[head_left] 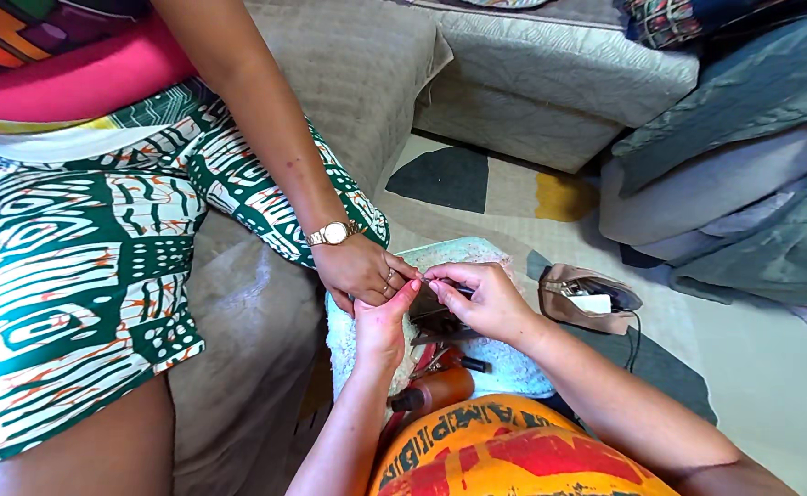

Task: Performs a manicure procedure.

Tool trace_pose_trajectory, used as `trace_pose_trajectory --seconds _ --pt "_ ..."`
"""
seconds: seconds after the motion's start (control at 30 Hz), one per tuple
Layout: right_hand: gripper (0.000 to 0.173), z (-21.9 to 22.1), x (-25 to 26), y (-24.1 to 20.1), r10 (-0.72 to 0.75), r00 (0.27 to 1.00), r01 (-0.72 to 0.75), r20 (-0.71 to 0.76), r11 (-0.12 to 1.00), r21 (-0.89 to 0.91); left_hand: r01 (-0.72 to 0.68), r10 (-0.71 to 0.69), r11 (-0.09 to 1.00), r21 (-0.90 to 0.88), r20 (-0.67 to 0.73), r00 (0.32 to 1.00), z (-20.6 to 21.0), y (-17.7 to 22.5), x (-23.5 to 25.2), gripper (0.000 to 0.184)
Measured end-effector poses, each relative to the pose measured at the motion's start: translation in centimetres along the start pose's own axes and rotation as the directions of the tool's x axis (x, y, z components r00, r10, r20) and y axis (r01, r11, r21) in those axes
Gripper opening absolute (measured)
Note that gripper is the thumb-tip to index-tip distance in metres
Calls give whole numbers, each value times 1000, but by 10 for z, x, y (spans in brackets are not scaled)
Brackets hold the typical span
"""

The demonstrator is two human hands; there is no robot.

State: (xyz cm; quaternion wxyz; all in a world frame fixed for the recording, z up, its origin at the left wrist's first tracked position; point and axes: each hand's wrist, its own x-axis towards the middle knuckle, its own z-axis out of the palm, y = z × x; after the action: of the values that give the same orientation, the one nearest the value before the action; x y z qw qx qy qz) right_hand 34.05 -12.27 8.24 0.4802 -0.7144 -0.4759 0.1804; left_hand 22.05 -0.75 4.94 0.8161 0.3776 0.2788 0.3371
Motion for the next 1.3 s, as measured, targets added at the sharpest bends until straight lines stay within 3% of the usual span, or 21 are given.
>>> trace_pose_trajectory --seconds 0.43,1.3 --pt "23 0 -1 1 -1 1000 1 0 1000 6 -4 4 1000 2 27 1000 -1 1 0 22" --pt "22 1 1 -3 128 991 -132 34 978 160 -13 13 1000 11 19 1000 1 -1 3 18"
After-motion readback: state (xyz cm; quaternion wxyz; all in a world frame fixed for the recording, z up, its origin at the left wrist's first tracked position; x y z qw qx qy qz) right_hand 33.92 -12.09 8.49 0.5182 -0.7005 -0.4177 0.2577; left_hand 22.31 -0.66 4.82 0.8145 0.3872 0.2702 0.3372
